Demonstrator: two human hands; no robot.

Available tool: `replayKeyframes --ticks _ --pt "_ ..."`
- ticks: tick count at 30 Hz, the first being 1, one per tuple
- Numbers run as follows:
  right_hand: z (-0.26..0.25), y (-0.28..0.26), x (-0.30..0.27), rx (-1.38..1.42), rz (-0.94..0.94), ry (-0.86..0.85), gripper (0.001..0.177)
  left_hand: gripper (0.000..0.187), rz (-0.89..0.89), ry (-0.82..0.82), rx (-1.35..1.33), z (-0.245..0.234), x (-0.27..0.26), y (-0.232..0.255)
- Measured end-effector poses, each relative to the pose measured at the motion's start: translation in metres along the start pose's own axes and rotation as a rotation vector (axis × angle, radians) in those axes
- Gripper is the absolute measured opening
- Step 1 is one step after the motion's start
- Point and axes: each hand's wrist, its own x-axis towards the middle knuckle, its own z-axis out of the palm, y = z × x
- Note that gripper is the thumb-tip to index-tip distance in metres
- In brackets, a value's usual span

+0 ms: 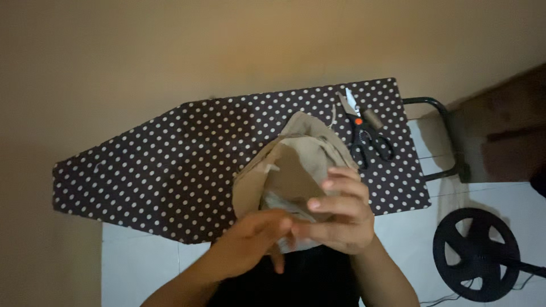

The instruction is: The person hand-sews a beige garment on a polka-dotted ironing board, repeatedly inserting a needle and pulling thread through the fabric. Scissors and a spool of thread are visible on the board, but the person uses only the needle and thread during the clip.

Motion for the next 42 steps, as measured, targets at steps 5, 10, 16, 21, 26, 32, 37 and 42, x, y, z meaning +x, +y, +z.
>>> replayKeyframes --ticks 5,10,16,21,26,32,37,42 --pt "-0.002 -0.005 0.002 -0.049 -0.021 -0.106 0.018 0.025 0.066 -0.012 -0.095 -0.001 0.014 0.004" --pt "-0.003 -0.004 0.004 0.257 0.128 -0.260 0.012 0.017 0.160 0.113 0.192 -0.006 -0.002 0.017" --pt "0.015 -0.005 0.000 0.770 0.428 -0.208 0.006 0.008 0.390 0.278 0.566 -0.005 -0.020 0.034" --pt "0.023 -0.016 -0.006 0.965 0.801 -0.146 0.003 0.008 0.601 0.330 0.813 -0.007 -0.024 0.034" --pt "0.028 -0.032 -0.003 0.814 0.815 -0.082 0.003 0.014 0.791 0.363 0.886 -0.010 -0.024 0.033" --pt "0.030 -0.042 0.008 0.736 0.833 -0.012 0.009 0.017 0.868 0.408 0.932 -0.013 -0.027 0.036" --pt "0.028 -0.037 0.017 0.479 0.472 -0.063 0.006 0.012 0.670 0.510 0.766 -0.011 -0.040 0.033" --pt "0.046 -0.037 0.015 0.020 0.030 -0.061 0.011 0.012 0.576 0.382 0.483 -0.012 -0.038 0.031"
